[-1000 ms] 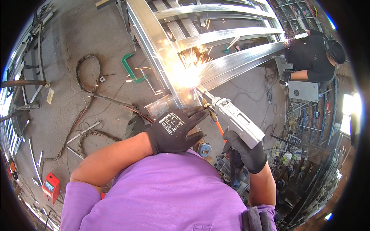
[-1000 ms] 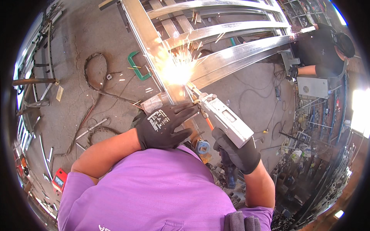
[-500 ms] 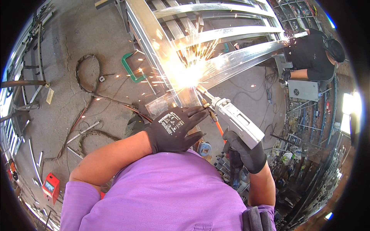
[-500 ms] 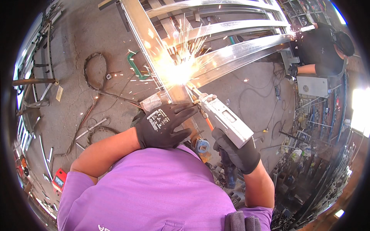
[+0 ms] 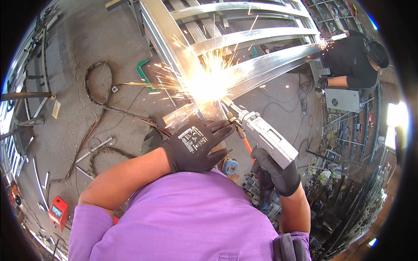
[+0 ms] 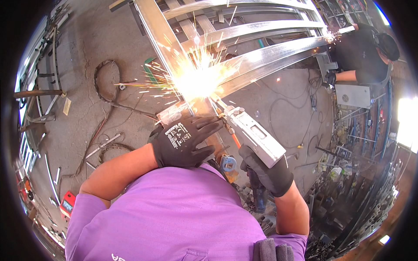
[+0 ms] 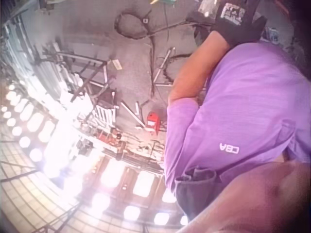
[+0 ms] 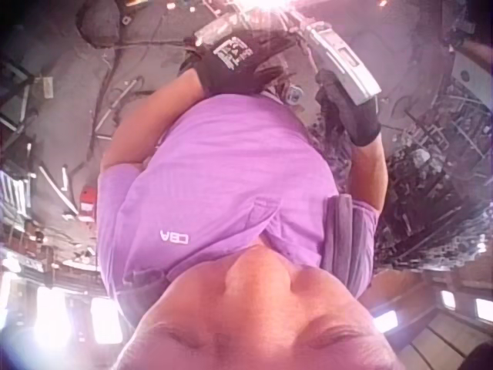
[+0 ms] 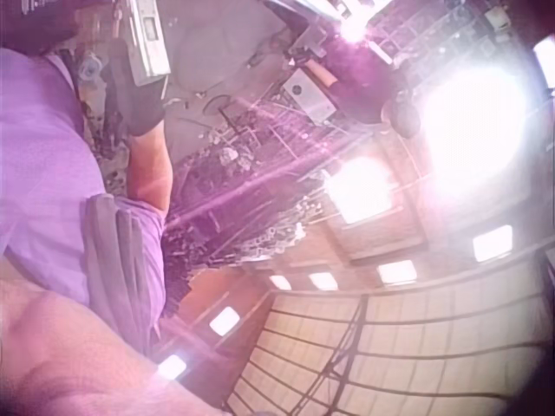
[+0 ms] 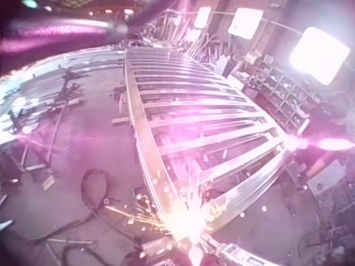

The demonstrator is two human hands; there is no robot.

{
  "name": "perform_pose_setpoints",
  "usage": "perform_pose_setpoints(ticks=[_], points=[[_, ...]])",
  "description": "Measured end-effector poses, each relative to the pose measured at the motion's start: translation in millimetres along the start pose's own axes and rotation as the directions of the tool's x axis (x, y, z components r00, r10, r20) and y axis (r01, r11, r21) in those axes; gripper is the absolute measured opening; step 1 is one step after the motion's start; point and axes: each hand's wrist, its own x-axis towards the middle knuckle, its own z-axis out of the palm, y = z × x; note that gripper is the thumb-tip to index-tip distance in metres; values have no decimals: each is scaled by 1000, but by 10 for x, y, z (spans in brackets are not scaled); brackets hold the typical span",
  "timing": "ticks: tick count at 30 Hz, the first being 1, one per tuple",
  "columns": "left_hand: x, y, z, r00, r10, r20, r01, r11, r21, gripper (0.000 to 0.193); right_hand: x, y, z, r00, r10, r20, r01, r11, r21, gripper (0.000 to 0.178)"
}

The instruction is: The person positions a metal bar onto a metal frame structure and then uses a welding torch to weld the bar to the frame. Sparks are visible during welding as the person moves the torch along the joint.

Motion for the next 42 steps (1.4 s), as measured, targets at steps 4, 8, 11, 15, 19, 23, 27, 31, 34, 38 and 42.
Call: perform_pose_setpoints(ticks=[4, 8, 11, 15, 19, 23, 27, 31, 34, 38, 42], points=[[-4, -19, 34, 1000, 10, -26, -10, 1000, 19, 68, -3, 32, -6, 1000, 1, 6, -1, 1000, 4, 45], [4, 20, -20, 1000, -4, 10, 5, 1000, -16, 69, -13, 19, -11, 1000, 16, 14, -16, 1000, 2, 42], [15, -17, 11, 999, 39, -2, -39, 999, -22, 67, -20, 53, -21, 1000, -5, 20, 5, 1000, 5, 40], [5, -22, 10, 997, 79, -16, -80, 996, -26, 68, -42, 46, -4, 1000, -10, 2, 10, 1000, 11, 36], [48, -12, -42, 996, 91, 21, -90, 993, -74, 71, -106, -4, 37, 996, -78, -32, 79, 996, 31, 30], [10, -6, -41, 995, 75, -65, -82, 991, -106, 75, -43, -145, 42, 995, -102, -18, 103, 995, 15, 26], [19, -72, 33, 987, 44, -155, -64, 990, -124, 71, 83, -242, 27, 993, -112, 43, 115, 991, -64, 22], [1, -81, 74, 989, 4, -148, -29, 986, -164, 77, 171, -319, 84, 987, -151, 49, 155, 984, -90, 20], [-2, -91, 86, 991, -35, -128, 11, 983, -185, 79, 218, -384, 126, 994, -100, 35, 103, 990, -98, 20], [18, -86, 75, 991, -61, -123, 34, 977, -210, 80, 220, -413, 163, 999, -34, 16, 34, 999, -29, 22], [-3, -111, 122, 988, -53, -146, 21, 977, -210, 81, 231, -408, 132, 1000, -5, 28, 6, 999, -37, 26]])
